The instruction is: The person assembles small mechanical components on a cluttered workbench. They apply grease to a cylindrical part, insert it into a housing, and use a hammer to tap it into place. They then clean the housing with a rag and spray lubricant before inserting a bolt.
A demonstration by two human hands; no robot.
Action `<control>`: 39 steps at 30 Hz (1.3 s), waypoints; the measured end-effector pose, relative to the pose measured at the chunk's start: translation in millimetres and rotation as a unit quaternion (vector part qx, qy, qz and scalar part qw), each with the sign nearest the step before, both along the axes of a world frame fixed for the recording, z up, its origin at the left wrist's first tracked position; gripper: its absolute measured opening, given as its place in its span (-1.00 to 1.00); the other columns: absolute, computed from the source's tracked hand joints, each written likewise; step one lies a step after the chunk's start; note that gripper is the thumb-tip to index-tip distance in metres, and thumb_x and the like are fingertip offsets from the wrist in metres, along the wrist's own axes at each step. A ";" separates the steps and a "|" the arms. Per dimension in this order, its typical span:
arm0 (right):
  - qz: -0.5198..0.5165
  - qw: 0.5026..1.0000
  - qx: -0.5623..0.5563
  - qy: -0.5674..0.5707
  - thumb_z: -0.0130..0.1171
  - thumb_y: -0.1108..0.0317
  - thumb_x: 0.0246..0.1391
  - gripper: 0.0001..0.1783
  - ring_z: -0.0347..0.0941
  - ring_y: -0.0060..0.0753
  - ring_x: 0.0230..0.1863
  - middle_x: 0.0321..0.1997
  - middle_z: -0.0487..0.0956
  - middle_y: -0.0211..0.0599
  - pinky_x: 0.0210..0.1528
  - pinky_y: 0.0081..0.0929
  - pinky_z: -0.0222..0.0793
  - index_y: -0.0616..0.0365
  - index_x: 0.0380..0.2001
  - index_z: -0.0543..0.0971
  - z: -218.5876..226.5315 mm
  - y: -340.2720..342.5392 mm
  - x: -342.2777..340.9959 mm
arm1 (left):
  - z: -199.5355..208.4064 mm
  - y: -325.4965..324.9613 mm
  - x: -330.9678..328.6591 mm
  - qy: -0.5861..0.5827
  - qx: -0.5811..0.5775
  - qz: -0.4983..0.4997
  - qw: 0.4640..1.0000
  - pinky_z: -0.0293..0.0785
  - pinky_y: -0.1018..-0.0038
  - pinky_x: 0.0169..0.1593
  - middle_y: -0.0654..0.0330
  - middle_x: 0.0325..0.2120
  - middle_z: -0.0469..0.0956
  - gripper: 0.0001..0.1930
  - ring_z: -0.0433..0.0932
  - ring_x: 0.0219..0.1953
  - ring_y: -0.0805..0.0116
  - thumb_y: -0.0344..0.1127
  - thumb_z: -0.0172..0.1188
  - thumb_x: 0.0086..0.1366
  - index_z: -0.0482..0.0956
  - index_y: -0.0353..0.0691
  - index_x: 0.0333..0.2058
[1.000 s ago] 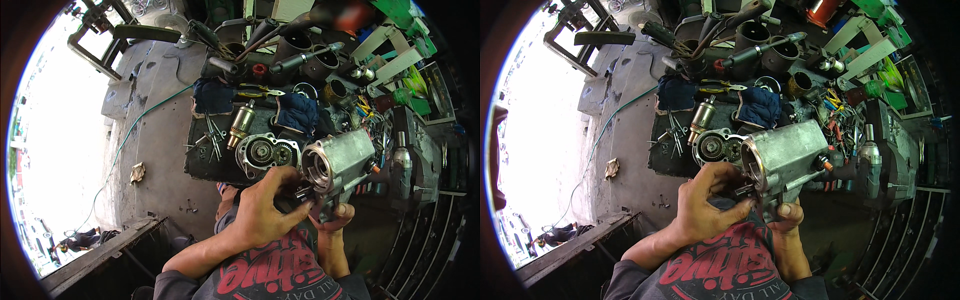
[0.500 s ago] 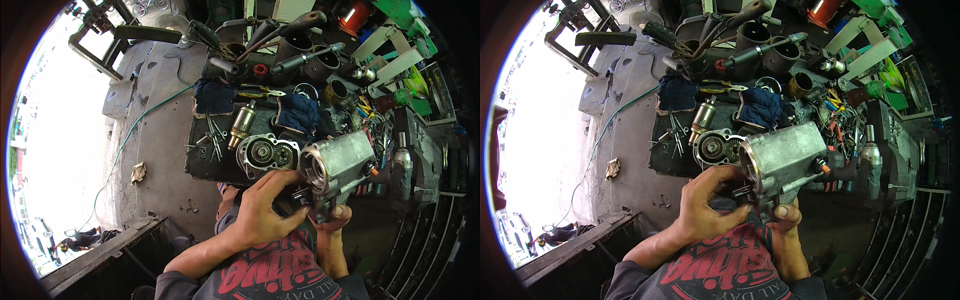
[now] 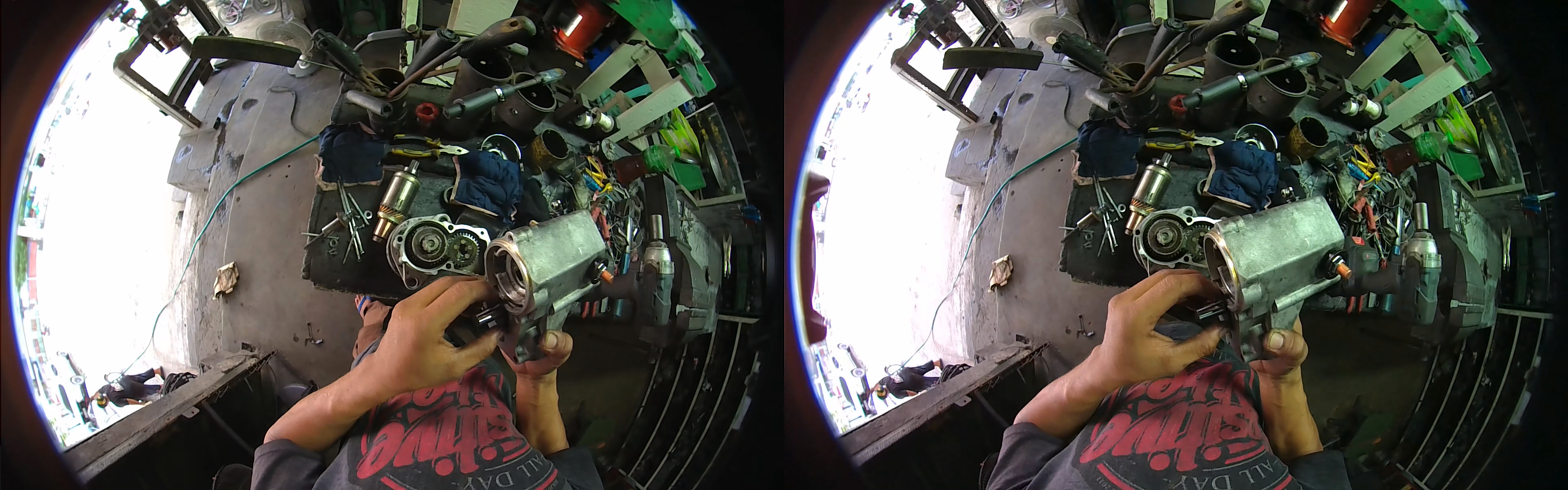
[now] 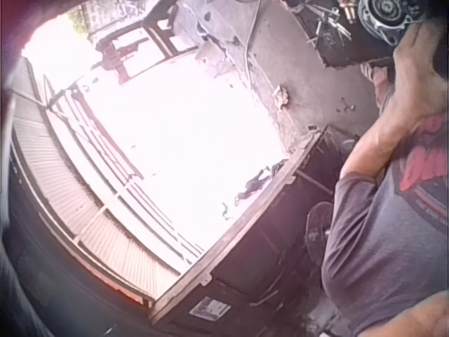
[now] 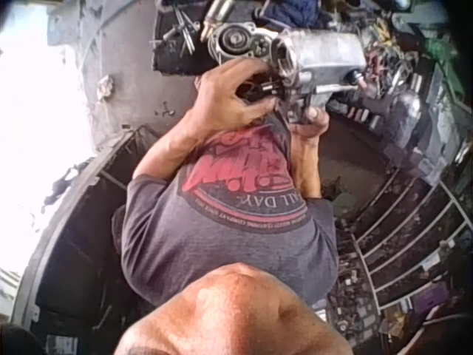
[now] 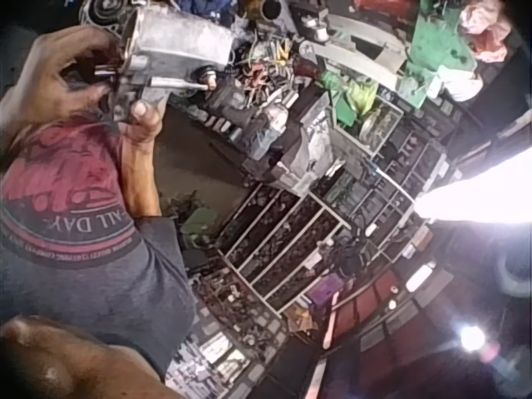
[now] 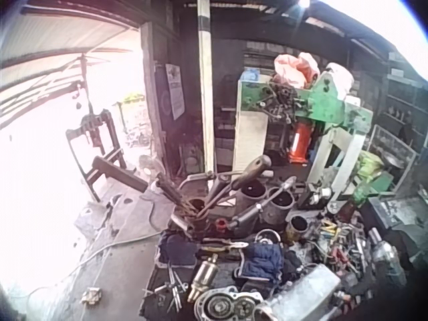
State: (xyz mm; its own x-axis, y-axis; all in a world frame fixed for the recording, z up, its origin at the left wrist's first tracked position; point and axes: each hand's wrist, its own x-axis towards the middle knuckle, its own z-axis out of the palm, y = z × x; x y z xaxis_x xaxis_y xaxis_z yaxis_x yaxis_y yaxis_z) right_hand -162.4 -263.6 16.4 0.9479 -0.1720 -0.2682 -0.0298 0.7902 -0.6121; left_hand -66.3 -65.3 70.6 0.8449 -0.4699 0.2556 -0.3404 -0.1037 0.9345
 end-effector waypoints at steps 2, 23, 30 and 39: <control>0.006 1.000 0.007 -0.013 0.39 0.19 -0.23 0.10 0.63 -0.04 0.16 0.23 0.60 0.02 0.21 -0.16 0.61 0.36 0.44 0.27 -2.0 0.1 0.5 | 0.4 1.6 2.3 0.022 -0.007 -0.012 1.000 0.71 0.42 -0.04 0.04 -0.12 0.73 -0.56 0.79 -0.13 0.24 -0.43 0.58 0.07 0.69 -0.32 -0.05; 0.022 0.999 0.017 -0.030 0.40 0.22 -0.19 0.02 0.62 -0.05 0.16 0.21 0.60 -0.01 0.27 -0.16 0.59 0.36 0.40 0.32 1.4 3.3 12.9 | -4.6 -7.2 -11.8 0.168 -0.018 0.045 0.985 0.73 0.46 -0.05 0.01 -0.16 0.80 -0.58 0.78 -0.16 0.40 -0.38 0.54 0.30 0.66 -0.50 0.03; 0.006 1.000 0.015 -0.021 0.40 0.23 -0.20 0.05 0.61 -0.06 0.19 0.23 0.59 -0.04 0.29 -0.16 0.56 0.33 0.42 0.30 -0.5 5.3 13.4 | -5.2 -13.2 -16.7 0.205 -0.079 0.085 0.972 0.70 0.45 -0.12 0.03 -0.21 0.78 -0.56 0.80 -0.20 0.35 -0.31 0.53 0.26 0.66 -0.38 0.05; 0.021 1.000 -0.013 -0.012 0.40 0.23 -0.21 0.06 0.61 -0.07 0.17 0.20 0.60 -0.05 0.28 -0.17 0.57 0.32 0.42 0.28 3.9 6.1 15.8 | -7.4 -10.3 -12.7 0.306 -0.099 0.065 0.945 0.68 0.51 -0.09 0.08 -0.22 0.80 -0.61 0.76 -0.19 0.49 -0.36 0.49 0.29 0.66 -0.41 0.03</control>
State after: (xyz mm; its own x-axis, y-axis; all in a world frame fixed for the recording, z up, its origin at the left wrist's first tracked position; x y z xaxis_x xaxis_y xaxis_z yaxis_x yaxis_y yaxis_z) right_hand -146.6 -257.5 20.3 0.9605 -0.1383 -0.2414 -0.0481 0.7720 -0.6338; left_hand -79.0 -75.6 63.3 0.9104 -0.3462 -0.2265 0.2725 0.0900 0.9579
